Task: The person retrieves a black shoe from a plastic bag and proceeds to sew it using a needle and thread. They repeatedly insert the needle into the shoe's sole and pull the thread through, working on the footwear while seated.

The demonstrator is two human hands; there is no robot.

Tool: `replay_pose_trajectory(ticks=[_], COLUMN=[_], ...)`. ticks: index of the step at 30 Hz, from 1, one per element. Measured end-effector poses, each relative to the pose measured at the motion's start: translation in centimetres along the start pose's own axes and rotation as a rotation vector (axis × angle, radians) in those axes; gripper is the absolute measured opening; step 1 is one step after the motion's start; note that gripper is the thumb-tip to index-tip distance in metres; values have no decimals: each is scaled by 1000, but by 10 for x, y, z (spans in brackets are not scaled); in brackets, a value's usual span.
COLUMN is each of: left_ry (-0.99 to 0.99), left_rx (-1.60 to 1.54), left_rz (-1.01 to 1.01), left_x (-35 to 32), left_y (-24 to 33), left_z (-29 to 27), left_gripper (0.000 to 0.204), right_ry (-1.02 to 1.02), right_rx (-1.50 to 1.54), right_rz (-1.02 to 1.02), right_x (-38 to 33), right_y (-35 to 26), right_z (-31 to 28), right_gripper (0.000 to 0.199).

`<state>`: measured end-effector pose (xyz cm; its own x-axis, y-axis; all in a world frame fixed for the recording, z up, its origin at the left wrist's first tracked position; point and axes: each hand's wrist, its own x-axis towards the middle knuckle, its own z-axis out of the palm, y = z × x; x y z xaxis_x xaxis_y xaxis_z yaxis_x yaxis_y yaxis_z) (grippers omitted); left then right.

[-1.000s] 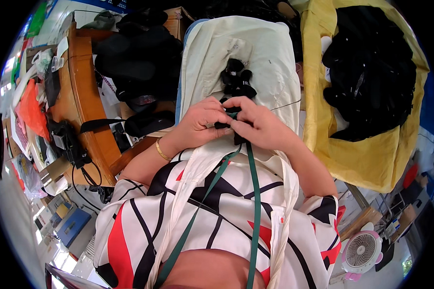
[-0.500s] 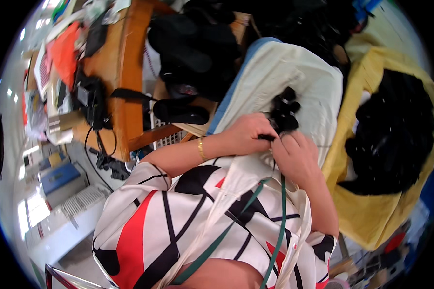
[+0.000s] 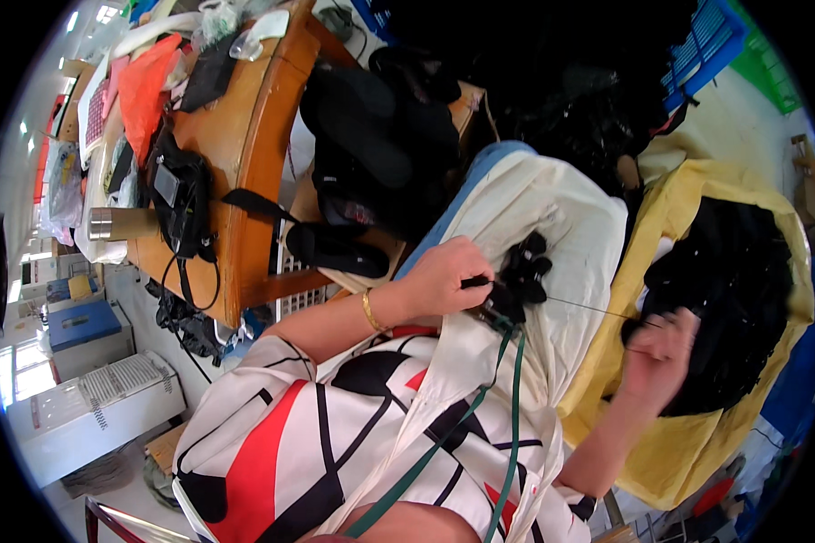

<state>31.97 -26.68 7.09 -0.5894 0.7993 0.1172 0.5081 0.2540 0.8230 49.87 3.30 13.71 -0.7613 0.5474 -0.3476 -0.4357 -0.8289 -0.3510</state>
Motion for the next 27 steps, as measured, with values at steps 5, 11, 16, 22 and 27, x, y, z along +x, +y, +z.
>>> replay_pose_trajectory(ticks=[5, 11, 16, 22, 27], left_ry=[32, -70, -26, 842, 733], left_rx=[6, -226, -231, 470, 71], left_rz=[-83, -85, -83, -377, -780], left_x=[0, 26, 35, 90, 92], left_y=[-17, 4, 5, -108, -190], left_z=[-3, 2, -24, -155, -179], left_gripper=[13, 15, 18, 69, 80], right_ry=[8, -120, -488, -226, -196], right_rx=[-164, -1183, -1636, -1587, -1505], right_rz=[-618, -229, -205, -276, -246], right_x=[15, 5, -2, 1, 2], right_y=[-73, 92, 138, 127, 125], right_z=[-43, -26, 8, -2, -5], right_gripper=[9, 17, 10, 12, 15])
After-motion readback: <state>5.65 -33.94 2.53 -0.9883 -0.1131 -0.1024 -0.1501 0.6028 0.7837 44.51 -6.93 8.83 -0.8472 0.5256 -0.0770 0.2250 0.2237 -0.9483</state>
